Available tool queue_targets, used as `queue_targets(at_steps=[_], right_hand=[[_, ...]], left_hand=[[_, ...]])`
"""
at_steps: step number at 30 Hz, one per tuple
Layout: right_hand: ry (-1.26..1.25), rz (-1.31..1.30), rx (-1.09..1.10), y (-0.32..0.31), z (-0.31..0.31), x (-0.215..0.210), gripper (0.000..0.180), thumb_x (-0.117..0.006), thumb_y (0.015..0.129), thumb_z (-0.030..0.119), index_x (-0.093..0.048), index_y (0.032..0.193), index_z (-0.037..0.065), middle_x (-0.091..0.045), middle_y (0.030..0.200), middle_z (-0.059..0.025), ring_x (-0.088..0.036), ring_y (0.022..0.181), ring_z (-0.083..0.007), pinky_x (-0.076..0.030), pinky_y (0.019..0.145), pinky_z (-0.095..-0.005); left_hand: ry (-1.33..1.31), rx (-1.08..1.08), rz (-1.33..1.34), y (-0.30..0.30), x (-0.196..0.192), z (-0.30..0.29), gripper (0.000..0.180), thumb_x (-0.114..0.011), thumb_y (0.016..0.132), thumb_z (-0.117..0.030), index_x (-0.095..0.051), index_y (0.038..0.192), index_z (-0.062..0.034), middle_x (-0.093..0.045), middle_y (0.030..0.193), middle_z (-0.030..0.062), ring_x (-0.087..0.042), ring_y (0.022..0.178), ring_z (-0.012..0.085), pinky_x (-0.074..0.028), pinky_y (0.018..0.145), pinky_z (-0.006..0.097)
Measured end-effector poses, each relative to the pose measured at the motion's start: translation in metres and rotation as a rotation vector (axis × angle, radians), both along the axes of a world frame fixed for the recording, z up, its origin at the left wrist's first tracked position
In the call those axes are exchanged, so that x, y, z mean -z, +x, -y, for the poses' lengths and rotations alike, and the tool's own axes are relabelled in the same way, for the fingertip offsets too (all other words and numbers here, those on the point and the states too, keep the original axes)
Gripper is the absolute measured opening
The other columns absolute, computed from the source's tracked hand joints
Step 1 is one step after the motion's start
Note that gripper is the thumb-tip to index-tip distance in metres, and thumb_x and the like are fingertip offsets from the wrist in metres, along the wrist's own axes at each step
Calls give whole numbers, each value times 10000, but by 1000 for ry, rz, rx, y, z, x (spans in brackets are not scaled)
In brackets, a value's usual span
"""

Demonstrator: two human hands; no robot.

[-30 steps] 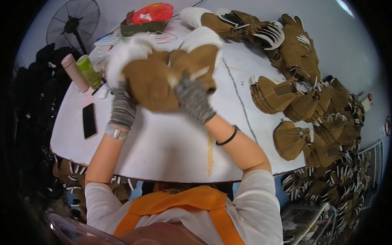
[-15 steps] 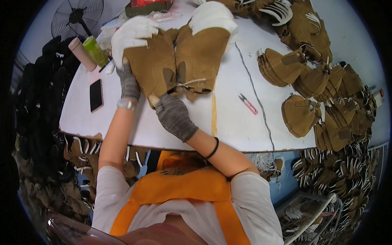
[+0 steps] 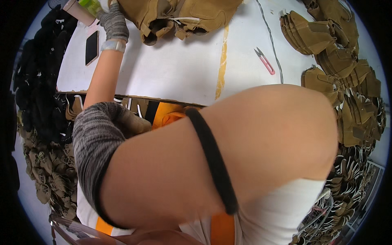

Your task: The person trims excess white material from the seams of brown shoe uppers using a pair of snips, picking up and setting down the pieces on a white worktable.

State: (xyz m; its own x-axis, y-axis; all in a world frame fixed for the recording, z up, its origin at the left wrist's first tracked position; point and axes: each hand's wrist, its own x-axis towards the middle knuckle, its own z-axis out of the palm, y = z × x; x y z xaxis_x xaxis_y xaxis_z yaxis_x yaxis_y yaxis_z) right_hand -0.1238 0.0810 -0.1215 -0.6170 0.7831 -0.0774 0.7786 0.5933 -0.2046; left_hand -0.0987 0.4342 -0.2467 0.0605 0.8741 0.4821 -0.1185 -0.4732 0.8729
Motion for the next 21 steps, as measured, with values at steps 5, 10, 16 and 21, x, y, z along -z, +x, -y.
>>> queue_targets(at_steps=[5, 10, 16, 21], right_hand=[[15, -24, 58, 18, 16, 7, 182, -631, 835, 210, -683, 932, 65, -675, 889, -118, -642, 825, -273, -500, 730, -409], [43, -39, 91, 26, 29, 7, 211, -637, 846, 209, -667, 995, 63, -669, 941, -117, -633, 869, -275, -496, 774, -401], [37, -70, 132, 38, 31, 3, 258, -644, 859, 209, -648, 1070, 61, -662, 1003, -117, -622, 922, -277, -490, 827, -391], [268, -180, 459, 91, -17, 14, 303, -650, 870, 208, -633, 1133, 59, -657, 1054, -117, -613, 966, -279, -485, 870, -382]], left_hand=[[439, -208, -143, -16, -13, 107, 560, -648, 906, -247, -435, 1356, 9, -568, 1188, 152, -497, 1115, 240, -368, 1000, 389], [739, 291, -594, -21, -48, 130, 213, -644, 895, -239, -674, 946, -34, -628, 864, 103, -586, 897, 264, -441, 825, 377], [800, 376, -737, -16, -62, 94, 279, -668, 871, -296, -691, 924, -23, -676, 868, 126, -636, 837, 317, -493, 723, 428], [813, 431, -977, -21, -44, 51, 409, -676, 861, -370, -672, 1170, -102, -684, 1110, 98, -648, 1014, 261, -496, 899, 362]])
